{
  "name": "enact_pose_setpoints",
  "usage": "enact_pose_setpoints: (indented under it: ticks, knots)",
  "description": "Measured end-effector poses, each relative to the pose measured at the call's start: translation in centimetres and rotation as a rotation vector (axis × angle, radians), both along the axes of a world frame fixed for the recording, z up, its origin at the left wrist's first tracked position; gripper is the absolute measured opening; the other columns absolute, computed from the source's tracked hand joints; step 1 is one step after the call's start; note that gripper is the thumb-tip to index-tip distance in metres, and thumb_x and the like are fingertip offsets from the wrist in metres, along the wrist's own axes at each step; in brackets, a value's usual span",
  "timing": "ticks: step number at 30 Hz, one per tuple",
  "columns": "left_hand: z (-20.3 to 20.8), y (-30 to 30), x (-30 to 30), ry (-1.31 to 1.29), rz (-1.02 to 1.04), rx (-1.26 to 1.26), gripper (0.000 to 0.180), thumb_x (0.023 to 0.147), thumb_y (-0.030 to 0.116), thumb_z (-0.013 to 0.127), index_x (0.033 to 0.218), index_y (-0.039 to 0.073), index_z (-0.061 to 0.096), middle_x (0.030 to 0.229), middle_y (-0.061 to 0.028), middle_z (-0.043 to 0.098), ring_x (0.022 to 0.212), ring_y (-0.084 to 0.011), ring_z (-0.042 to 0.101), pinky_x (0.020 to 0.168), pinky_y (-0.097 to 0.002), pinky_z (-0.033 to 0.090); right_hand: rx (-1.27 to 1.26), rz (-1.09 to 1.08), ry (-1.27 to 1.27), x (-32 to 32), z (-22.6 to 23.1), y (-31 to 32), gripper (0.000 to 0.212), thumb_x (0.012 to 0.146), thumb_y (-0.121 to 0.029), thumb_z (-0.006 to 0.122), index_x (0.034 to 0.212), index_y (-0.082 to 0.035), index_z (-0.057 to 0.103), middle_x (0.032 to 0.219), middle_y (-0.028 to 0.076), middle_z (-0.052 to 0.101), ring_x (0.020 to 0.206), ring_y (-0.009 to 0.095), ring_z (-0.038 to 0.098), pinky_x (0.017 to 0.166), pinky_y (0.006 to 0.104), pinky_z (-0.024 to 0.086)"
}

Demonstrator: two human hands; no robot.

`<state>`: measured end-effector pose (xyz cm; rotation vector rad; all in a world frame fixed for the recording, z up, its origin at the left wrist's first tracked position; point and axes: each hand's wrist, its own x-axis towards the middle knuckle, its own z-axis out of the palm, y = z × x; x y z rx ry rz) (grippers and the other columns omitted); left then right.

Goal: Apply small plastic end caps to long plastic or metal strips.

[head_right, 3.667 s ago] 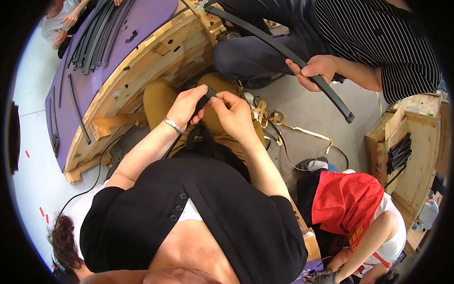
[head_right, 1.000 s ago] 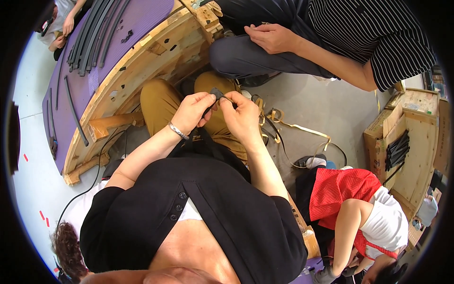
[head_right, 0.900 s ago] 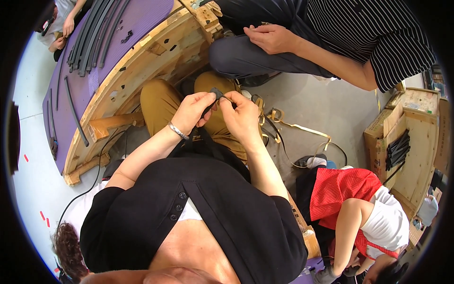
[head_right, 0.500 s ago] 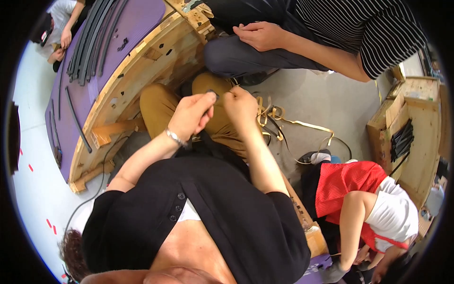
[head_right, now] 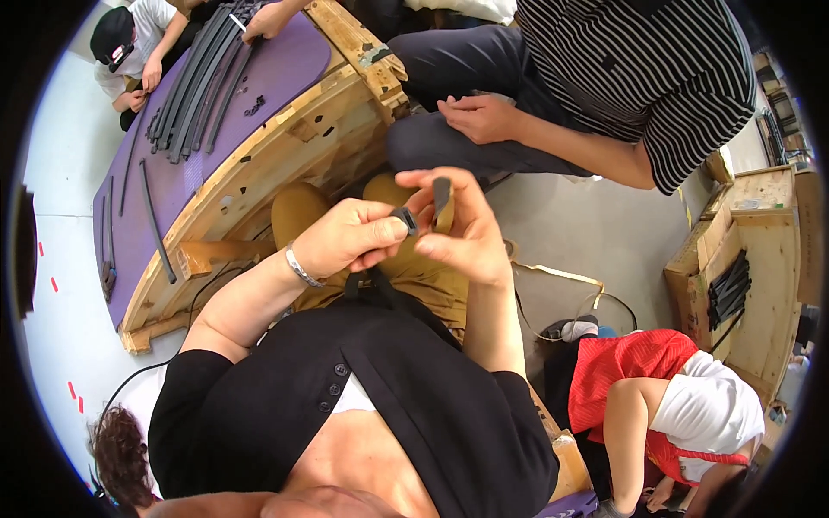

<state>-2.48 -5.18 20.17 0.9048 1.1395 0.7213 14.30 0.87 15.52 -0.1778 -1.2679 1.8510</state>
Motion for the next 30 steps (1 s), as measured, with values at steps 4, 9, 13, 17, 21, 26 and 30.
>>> enact_pose_setpoints:
  ticks: [4, 9, 13, 17, 21, 26, 30]
  knots:
    - [-0.3, 0.1, 0.2, -0.172, -0.07, -0.024, 0.036, 0.086, 0.038, 0.055, 0.067, 0.006, 0.055, 0.049, 0.003, 0.045, 0.038, -0.0028, 0.038, 0.035, -0.0176, 0.028, 0.013, -0.141, -0.12, 0.5, 0.2, -1.3, 0.047, 0.069, -0.002, 0.071, 0.108, -0.003, 0.044, 0.1, 0.01, 0.059, 0.085, 0.01, 0.05, 0.073, 0.0239, 0.04]
    - [0.4, -0.1, 0.0, -0.185, -0.109, -0.07, 0.039, 0.085, 0.041, 0.054, 0.066, 0.008, 0.054, 0.047, 0.0041, 0.043, 0.036, -0.0028, 0.036, 0.034, -0.0183, 0.028, 0.091, -0.159, -0.094, 0.3, 0.7, -1.8, 0.044, 0.069, -0.002, 0.07, 0.106, -0.004, 0.044, 0.1, 0.011, 0.056, 0.084, 0.012, 0.051, 0.076, 0.0255, 0.041]
    - [2.7, -0.7, -0.6, -0.159, -0.1, -0.027, 0.038, 0.084, 0.041, 0.054, 0.065, 0.008, 0.054, 0.048, 0.0042, 0.044, 0.038, -0.0024, 0.037, 0.035, -0.0175, 0.029, 0.052, -0.134, -0.055, -0.7, 2.1, -2.2, 0.048, 0.069, -0.002, 0.069, 0.109, -0.005, 0.042, 0.098, 0.01, 0.054, 0.08, 0.013, 0.051, 0.073, 0.0248, 0.042]
    - [9.2, -1.0, -3.6, -0.051, 0.098, 0.279, 0.034, 0.086, 0.036, 0.053, 0.066, 0.008, 0.054, 0.052, 0.004, 0.046, 0.042, -0.002, 0.04, 0.039, -0.0166, 0.031, -0.019, -0.271, -0.117, -0.1, 1.4, -1.4, 0.049, 0.073, -0.006, 0.066, 0.115, -0.005, 0.041, 0.092, 0.009, 0.054, 0.07, 0.01, 0.05, 0.062, 0.0198, 0.042]
    - [13.5, -2.0, -9.1, 0.003, 0.536, 0.97, 0.045, 0.091, 0.045, 0.037, 0.077, 0.004, 0.049, 0.048, 0.001, 0.035, 0.036, -0.0082, 0.03, 0.034, -0.0228, 0.024, -0.072, -0.31, -0.227, 1.3, 1.2, -1.5, 0.048, 0.075, -0.005, 0.064, 0.117, -0.005, 0.041, 0.088, 0.007, 0.054, 0.068, 0.008, 0.05, 0.06, 0.0181, 0.04]
    - [13.1, -5.9, -16.8, -0.442, 0.844, 1.013, 0.034, 0.086, 0.035, 0.048, 0.08, 0.001, 0.047, 0.063, -0.004, 0.034, 0.056, -0.0141, 0.03, 0.053, -0.0263, 0.027, -0.084, -0.39, -0.368, 2.0, -0.4, -0.8, 0.04, 0.079, 0.001, 0.056, 0.116, -0.003, 0.041, 0.084, 0.003, 0.054, 0.068, 0.006, 0.047, 0.06, 0.0186, 0.04]
    - [2.0, -5.6, -21.2, -0.482, 1.482, 0.687, 0.034, 0.082, 0.037, 0.038, 0.069, 0.006, 0.038, 0.057, -0.0048, 0.034, 0.051, -0.0169, 0.033, 0.05, -0.0301, 0.03, -0.17, -0.5, -0.57, 2.5, -1.9, -0.4, 0.037, 0.08, 0.0, 0.056, 0.115, -0.003, 0.043, 0.083, 0.002, 0.054, 0.069, 0.006, 0.048, 0.062, 0.0189, 0.04]
